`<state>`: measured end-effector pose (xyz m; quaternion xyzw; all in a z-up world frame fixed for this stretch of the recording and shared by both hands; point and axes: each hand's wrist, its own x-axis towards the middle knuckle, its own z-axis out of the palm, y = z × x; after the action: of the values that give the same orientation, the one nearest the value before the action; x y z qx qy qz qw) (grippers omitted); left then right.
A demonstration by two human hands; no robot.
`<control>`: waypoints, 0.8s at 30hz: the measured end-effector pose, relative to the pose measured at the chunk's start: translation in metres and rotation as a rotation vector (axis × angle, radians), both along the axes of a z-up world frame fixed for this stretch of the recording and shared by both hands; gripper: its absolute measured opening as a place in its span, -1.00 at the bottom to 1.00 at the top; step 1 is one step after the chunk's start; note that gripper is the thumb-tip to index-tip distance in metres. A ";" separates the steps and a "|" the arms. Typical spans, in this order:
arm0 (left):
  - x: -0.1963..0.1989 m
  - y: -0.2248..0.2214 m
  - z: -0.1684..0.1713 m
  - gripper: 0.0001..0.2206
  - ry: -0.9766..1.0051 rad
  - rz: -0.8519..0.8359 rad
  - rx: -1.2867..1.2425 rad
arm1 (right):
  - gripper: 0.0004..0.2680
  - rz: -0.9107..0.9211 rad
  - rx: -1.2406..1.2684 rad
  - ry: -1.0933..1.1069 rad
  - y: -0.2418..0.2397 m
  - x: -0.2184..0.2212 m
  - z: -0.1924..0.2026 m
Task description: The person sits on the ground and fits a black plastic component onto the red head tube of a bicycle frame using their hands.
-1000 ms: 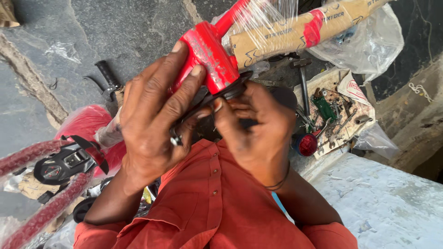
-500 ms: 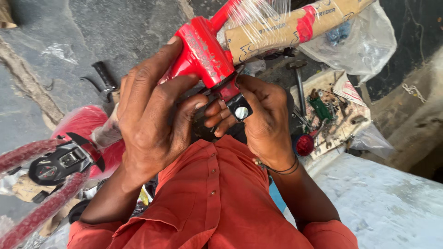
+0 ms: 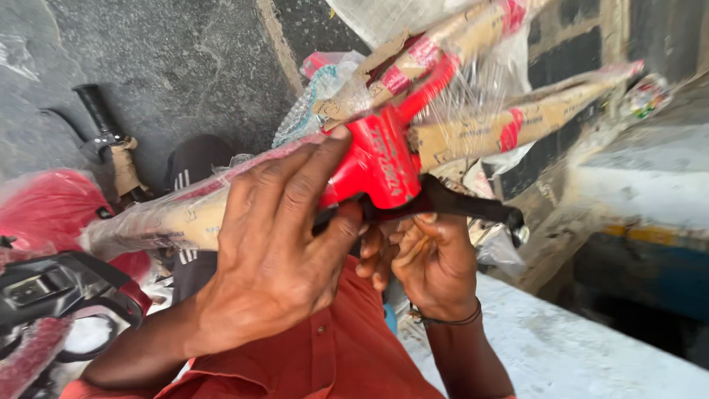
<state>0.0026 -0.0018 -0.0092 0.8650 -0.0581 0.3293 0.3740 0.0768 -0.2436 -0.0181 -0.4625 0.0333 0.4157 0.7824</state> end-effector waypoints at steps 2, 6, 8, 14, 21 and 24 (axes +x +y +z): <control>-0.002 0.002 -0.002 -0.75 0.005 -0.038 -0.008 | -0.66 -0.018 0.019 0.041 0.002 0.002 0.007; -0.002 0.002 -0.004 -0.74 0.004 -0.057 -0.044 | -0.59 -0.023 0.081 0.187 0.001 0.008 0.010; -0.002 0.000 -0.003 -0.75 0.013 -0.037 -0.037 | -0.62 0.010 0.008 0.071 -0.004 0.006 0.008; 0.003 -0.004 0.000 -0.77 0.024 0.041 0.081 | -0.77 0.092 -0.543 -0.689 0.026 -0.011 0.032; 0.000 0.000 0.006 -0.70 0.039 -0.011 -0.033 | -0.91 0.133 -0.944 -1.190 0.070 -0.013 0.071; -0.002 0.003 0.005 -0.73 0.000 -0.057 -0.098 | -0.86 0.153 -1.118 -1.372 0.075 -0.015 0.073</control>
<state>0.0011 0.0007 -0.0039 0.8437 -0.0664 0.3211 0.4250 0.0621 -0.1683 0.0554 -0.9253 -0.2754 0.0211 0.2599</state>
